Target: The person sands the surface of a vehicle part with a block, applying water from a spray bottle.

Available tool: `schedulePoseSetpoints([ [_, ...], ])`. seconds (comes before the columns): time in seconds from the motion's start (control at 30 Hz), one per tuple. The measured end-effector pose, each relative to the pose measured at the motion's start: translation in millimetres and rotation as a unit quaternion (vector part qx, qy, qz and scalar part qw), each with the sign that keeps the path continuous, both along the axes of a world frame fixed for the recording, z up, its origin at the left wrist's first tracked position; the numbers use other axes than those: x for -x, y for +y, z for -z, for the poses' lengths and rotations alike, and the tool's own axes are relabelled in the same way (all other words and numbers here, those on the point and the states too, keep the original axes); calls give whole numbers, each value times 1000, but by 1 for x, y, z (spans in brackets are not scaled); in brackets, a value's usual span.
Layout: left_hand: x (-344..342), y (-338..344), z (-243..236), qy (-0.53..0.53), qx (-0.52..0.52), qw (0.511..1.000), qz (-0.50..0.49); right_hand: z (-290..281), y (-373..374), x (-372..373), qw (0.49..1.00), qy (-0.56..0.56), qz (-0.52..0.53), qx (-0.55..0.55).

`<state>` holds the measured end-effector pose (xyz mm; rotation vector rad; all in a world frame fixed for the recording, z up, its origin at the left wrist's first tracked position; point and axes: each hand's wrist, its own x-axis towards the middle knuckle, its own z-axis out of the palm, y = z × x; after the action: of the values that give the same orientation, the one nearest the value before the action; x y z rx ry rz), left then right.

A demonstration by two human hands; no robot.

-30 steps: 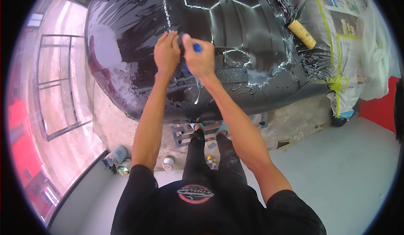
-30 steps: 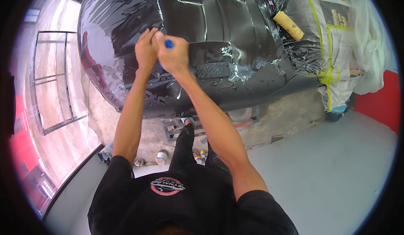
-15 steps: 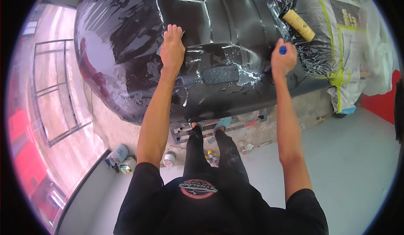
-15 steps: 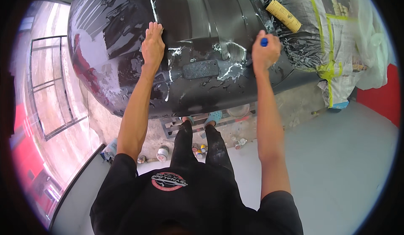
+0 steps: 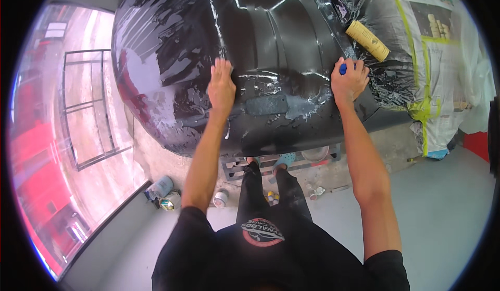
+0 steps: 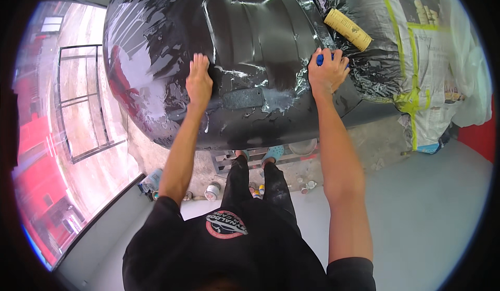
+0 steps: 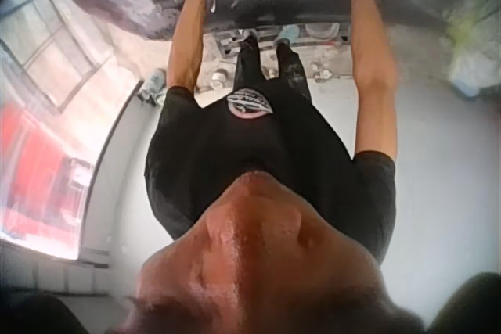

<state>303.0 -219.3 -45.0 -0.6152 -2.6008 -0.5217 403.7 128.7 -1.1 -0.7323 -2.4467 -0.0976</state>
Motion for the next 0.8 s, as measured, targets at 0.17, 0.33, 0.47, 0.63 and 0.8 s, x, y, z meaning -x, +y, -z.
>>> schedulePoseSetpoints([
  [0.17,85,-29,-52,63,-51,997,-23,3,-7,4,1000,12,-8,16],
  [0.33,-29,-12,9,-4,3,1000,-5,2,3,0,1000,-2,9,23],
  [0.47,12,-13,-24,-78,77,993,-33,-3,6,0,1000,-5,3,29],
  [0.63,-7,-32,5,-56,17,998,-21,-1,2,-1,999,-4,-1,41],
  [0.8,54,-44,-52,-54,-18,995,-80,0,1,1,999,-1,4,44],
])
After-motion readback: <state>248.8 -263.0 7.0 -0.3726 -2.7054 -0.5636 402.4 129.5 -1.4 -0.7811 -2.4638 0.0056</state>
